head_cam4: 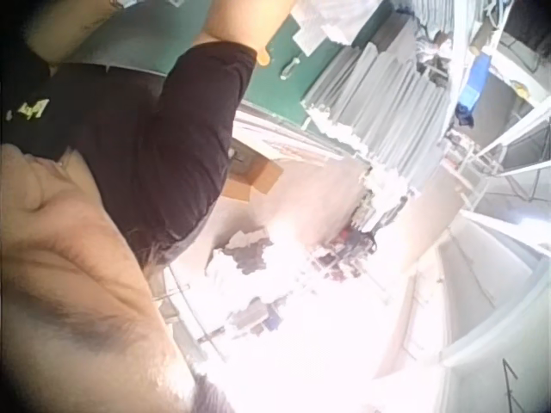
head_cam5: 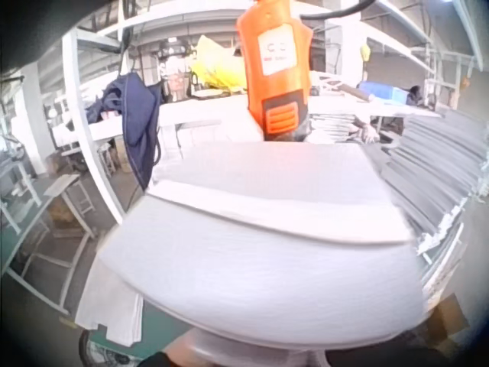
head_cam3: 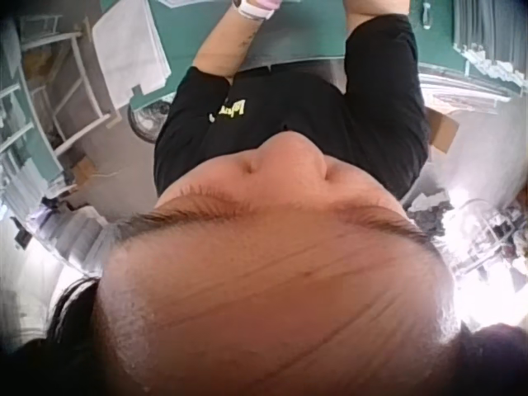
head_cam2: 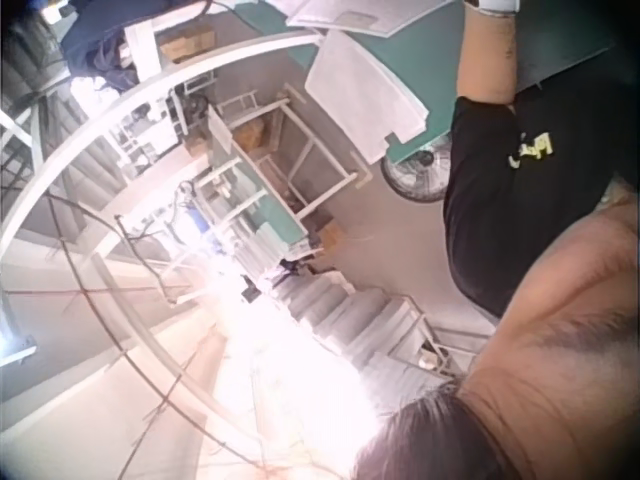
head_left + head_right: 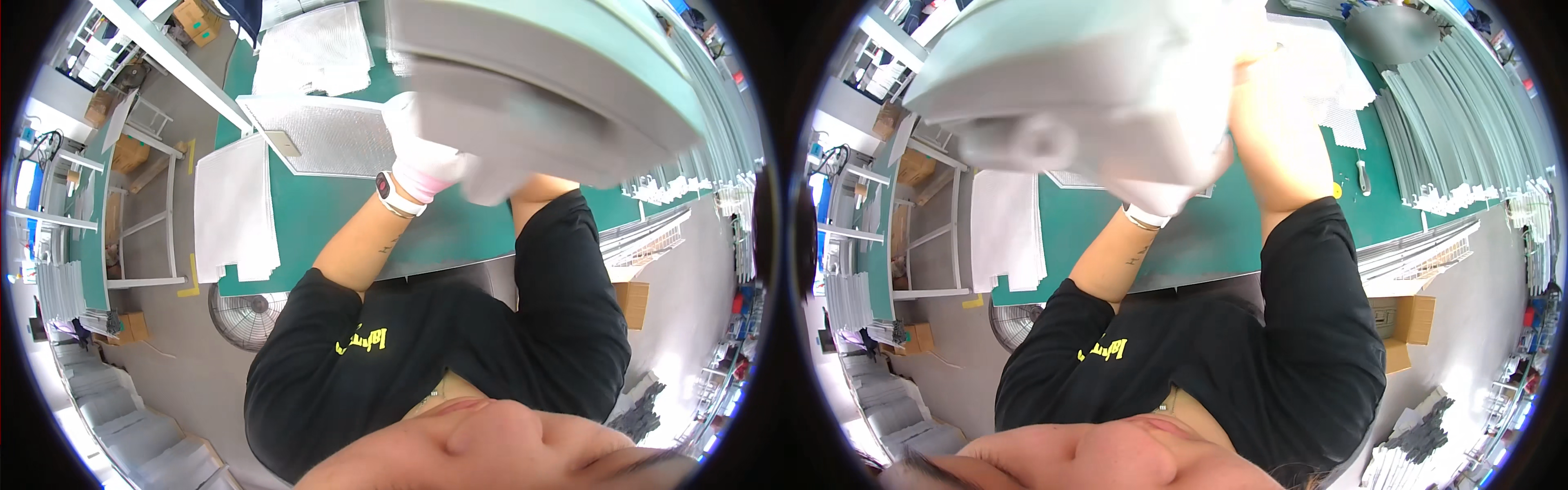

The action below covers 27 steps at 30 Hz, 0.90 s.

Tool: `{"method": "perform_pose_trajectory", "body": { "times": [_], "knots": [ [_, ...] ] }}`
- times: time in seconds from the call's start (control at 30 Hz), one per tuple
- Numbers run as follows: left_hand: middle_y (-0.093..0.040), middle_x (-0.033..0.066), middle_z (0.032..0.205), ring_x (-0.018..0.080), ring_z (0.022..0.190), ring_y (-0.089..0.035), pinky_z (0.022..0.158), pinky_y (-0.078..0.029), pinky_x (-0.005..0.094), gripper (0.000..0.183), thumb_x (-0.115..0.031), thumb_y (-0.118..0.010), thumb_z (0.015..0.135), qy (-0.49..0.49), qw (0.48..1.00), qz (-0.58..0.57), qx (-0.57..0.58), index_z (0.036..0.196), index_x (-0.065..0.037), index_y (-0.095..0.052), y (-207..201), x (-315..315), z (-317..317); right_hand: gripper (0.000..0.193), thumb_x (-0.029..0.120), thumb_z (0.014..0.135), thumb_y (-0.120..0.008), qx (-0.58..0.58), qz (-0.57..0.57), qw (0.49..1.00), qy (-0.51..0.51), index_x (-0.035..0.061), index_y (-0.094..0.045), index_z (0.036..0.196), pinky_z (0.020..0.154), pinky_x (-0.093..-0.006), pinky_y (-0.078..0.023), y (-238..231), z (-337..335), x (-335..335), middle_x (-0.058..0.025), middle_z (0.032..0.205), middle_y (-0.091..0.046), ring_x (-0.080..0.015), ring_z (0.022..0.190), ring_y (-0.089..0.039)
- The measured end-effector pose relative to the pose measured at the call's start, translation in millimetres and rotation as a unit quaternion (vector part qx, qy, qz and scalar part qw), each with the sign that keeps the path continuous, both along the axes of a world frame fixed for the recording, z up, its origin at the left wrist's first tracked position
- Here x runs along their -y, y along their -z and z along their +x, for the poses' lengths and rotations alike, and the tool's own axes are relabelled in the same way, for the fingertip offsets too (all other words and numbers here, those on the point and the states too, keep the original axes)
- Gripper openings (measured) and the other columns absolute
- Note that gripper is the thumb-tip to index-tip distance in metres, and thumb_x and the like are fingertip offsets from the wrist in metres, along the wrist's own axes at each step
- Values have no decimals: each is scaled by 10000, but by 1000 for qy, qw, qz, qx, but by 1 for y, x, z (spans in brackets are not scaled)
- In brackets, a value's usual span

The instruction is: The person assembles metal frames by placing a mesh sheet on a workbench, inserting metal bars into the sheet's edges, and securing them with a power drill. The process is repeated for multiple units, with the person handling mesh sheets, metal bars, and a plastic component during assembly.

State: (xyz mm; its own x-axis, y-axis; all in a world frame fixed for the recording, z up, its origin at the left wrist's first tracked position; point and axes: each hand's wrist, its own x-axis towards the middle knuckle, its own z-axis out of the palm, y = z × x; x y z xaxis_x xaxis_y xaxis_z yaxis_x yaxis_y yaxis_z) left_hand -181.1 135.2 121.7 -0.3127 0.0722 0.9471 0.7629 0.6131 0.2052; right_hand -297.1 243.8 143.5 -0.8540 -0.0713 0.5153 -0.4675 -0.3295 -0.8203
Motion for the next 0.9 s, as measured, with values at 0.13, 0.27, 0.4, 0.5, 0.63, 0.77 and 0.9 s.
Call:
{"method": "perform_pose_trajectory", "body": {
  "times": [0.13, 0.27, 0.4, 0.5, 0.63, 0.77, 0.9],
  "knots": [
    [-420, -13, 605, 192, 528, -403, 546, -321, 349, 207, -297, -740, 686, -158, 975, -30, -151, 820, -149, -687, -28, -2, 0, 149, 196, 948, -595, 14, 0, 1000, 15, 71, -544, 1011, 462, -204, -396, 9, 5, 2, -44, 791, -554, -91, 611, -503],
    [-398, -14, 594, 184, 521, -384, 552, -314, 344, 162, -257, -740, 659, -155, 980, -70, -101, 743, -165, -636, 11, -3, -7, 153, 190, 947, -595, 15, -4, 1000, 19, 68, -545, 1024, 462, -205, -400, 13, 3, 6, -49, 796, -559, -94, 610, -504],
    [-425, -22, 610, 183, 527, -398, 563, -326, 339, 144, -226, -742, 647, -139, 980, -111, -88, 711, -184, -619, 9, 1, -3, 159, 184, 946, -595, 12, -14, 1000, 20, 64, -546, 1038, 462, -206, -403, 11, 0, 5, -55, 800, -565, -97, 609, -506],
    [-428, -24, 613, 181, 527, -407, 565, -328, 341, 142, -221, -747, 649, -137, 979, -118, -94, 738, -187, -641, -6, 2, 3, 164, 179, 945, -595, 7, -18, 1000, 22, 62, -547, 1049, 462, -207, -406, 9, -1, 5, -59, 804, -569, -100, 608, -507],
    [-423, -19, 611, 182, 533, -423, 568, -332, 349, 168, -239, -759, 654, -189, 963, -164, -101, 766, -167, -656, 19, 5, -2, 171, 173, 944, -595, 0, -26, 1000, 17, 59, -548, 1063, 462, -208, -409, 2, 4, 3, -65, 808, -575, -103, 607, -508],
    [-415, -12, 607, 187, 530, -425, 568, -332, 354, 196, -255, -763, 654, -164, 974, -105, -112, 775, -144, -657, -2, 1, 15, 180, 167, 943, -595, -24, -42, 999, 14, 55, -549, 1077, 462, -209, -413, -21, 6, -6, -70, 813, -580, -106, 606, -510],
    [-396, -5, 578, 210, 526, -428, 562, -330, 362, 169, -243, -751, 648, -117, 989, -51, -73, 681, -165, -605, -28, 4, 38, 190, 161, 942, -594, -77, -82, 993, -25, 52, -550, 1090, 461, -210, -417, -74, 17, -3, -76, 817, -586, -109, 605, -511]
  ]
}}
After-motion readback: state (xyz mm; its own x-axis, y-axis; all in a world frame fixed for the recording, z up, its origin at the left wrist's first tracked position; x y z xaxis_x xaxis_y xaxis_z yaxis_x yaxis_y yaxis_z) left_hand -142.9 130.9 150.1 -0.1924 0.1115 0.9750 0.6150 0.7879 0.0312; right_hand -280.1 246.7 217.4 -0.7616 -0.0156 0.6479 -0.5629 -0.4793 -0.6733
